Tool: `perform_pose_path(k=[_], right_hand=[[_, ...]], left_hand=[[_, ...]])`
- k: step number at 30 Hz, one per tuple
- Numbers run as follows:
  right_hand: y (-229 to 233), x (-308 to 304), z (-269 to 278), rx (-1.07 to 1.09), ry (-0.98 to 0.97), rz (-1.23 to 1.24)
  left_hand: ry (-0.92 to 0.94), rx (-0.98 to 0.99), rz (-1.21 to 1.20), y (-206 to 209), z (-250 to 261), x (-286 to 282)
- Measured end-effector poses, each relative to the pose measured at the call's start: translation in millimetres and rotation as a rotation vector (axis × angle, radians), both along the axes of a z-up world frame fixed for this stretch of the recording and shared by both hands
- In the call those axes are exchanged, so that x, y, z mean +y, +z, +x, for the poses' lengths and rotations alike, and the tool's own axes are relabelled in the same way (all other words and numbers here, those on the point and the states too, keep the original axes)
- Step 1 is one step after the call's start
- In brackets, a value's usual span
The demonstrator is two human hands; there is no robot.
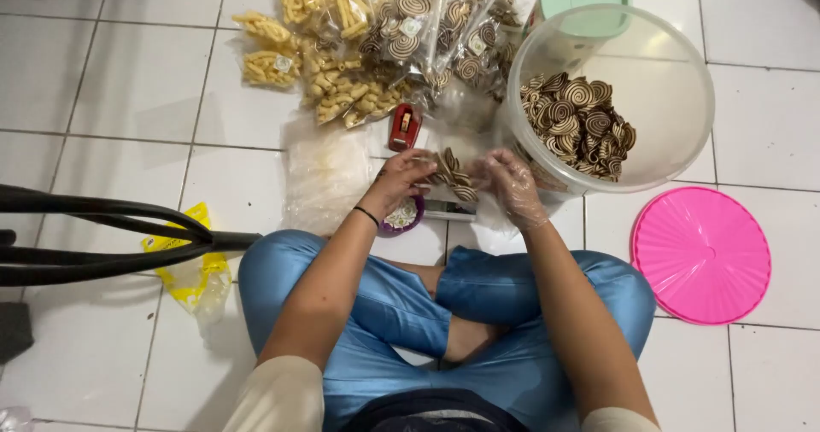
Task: Manually portioning swirl cookies by weighing them on a scale and placing them into small plastic bags.
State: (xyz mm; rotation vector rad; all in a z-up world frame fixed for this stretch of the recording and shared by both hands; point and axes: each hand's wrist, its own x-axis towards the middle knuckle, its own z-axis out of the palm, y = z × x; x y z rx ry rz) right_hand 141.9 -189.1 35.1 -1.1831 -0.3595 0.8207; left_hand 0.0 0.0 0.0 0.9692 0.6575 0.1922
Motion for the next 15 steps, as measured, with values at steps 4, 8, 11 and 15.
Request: perform_pose_path(k=[4,8,11,15], right_hand=[[-5.6,3.0,-1.0,-0.019,-0.016,-0.075],[8.5,8.4,-4.5,-0.108,-0.026,-0.137],[9.7,6.0,-4.7,-0.135,0.028,-0.279],[-15.4,7.3,-8.3,-0.099,0.058,-0.560]], left_hand=[[-0.026,0.065,0.022,-30.7,3.7,0.6],[-0.047,0.027,0.054,-30.9,6.0,1.4],[0.002,0.016,0.076,-42.1,8.1,3.0],[0.036,0.018,0.072,-32.1,5.6,-1.3]])
